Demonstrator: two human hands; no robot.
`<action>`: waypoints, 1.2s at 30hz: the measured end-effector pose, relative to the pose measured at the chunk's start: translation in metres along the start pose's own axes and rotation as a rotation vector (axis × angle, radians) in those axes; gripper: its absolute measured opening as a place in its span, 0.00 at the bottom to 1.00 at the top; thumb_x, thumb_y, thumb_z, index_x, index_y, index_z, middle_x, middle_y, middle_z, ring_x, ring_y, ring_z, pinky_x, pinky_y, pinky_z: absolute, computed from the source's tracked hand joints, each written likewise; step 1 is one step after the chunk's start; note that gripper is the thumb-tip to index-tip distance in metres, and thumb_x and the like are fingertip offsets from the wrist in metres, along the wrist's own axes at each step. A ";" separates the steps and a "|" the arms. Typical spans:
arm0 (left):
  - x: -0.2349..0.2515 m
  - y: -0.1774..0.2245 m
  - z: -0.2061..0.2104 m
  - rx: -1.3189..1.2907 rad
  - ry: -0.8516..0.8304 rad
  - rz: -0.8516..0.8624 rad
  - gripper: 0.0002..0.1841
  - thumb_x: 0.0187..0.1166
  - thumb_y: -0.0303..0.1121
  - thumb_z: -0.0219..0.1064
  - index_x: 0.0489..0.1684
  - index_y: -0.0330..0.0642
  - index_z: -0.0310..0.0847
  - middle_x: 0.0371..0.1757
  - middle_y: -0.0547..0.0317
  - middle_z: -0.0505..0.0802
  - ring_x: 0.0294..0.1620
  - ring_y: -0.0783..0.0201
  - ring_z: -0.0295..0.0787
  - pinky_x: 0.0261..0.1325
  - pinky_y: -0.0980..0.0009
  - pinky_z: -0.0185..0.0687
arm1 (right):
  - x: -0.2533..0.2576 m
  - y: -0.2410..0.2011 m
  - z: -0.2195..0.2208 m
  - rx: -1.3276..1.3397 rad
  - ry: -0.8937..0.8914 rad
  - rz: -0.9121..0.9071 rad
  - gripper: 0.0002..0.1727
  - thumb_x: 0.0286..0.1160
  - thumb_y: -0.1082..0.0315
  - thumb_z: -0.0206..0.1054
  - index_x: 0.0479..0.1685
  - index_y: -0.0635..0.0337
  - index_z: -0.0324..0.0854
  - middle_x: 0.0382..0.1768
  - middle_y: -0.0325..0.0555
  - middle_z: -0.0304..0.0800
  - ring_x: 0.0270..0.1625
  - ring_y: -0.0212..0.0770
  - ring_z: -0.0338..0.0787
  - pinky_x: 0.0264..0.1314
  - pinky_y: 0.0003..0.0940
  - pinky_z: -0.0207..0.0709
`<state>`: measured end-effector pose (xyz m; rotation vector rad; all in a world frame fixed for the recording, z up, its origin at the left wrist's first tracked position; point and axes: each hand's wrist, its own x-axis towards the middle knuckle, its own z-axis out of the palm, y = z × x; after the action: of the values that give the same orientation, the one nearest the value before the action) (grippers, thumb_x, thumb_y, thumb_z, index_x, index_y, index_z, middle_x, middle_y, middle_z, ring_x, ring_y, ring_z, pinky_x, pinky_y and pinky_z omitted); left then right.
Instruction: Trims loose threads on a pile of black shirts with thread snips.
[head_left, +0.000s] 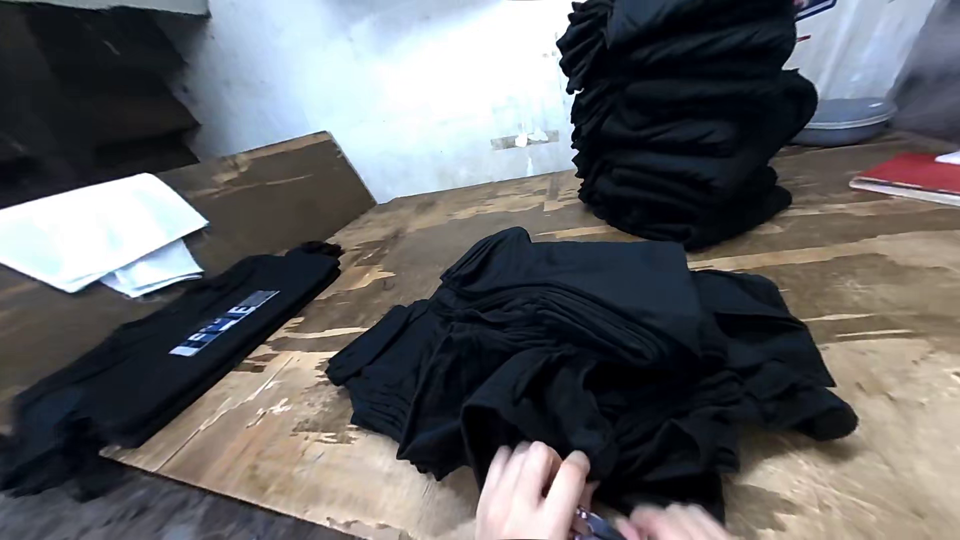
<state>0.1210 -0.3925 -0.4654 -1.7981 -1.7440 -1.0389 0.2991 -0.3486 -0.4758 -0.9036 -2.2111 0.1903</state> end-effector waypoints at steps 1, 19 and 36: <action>-0.001 -0.004 0.001 -0.014 0.002 0.002 0.06 0.75 0.40 0.74 0.38 0.51 0.90 0.31 0.62 0.86 0.35 0.63 0.84 0.42 0.65 0.79 | 0.012 0.003 -0.003 -0.020 0.053 -0.009 0.14 0.79 0.59 0.69 0.45 0.60 0.91 0.35 0.49 0.93 0.40 0.49 0.93 0.38 0.44 0.86; 0.018 0.016 -0.034 -0.036 -0.045 -0.032 0.13 0.80 0.36 0.71 0.59 0.50 0.92 0.50 0.53 0.92 0.45 0.58 0.85 0.46 0.61 0.77 | 0.049 0.031 0.013 0.348 0.342 -0.011 0.09 0.84 0.67 0.63 0.39 0.59 0.87 0.44 0.42 0.90 0.56 0.31 0.88 0.64 0.22 0.82; -0.015 0.005 -0.002 -0.027 0.017 -0.063 0.15 0.78 0.44 0.73 0.57 0.51 0.87 0.43 0.56 0.86 0.45 0.60 0.80 0.51 0.63 0.72 | 0.019 0.041 -0.017 0.135 -0.159 -0.158 0.14 0.79 0.53 0.68 0.34 0.51 0.91 0.44 0.43 0.95 0.53 0.46 0.90 0.56 0.45 0.80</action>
<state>0.1261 -0.4041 -0.4742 -1.7559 -1.7944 -1.1051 0.3238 -0.3079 -0.4688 -0.6573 -2.3718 0.3422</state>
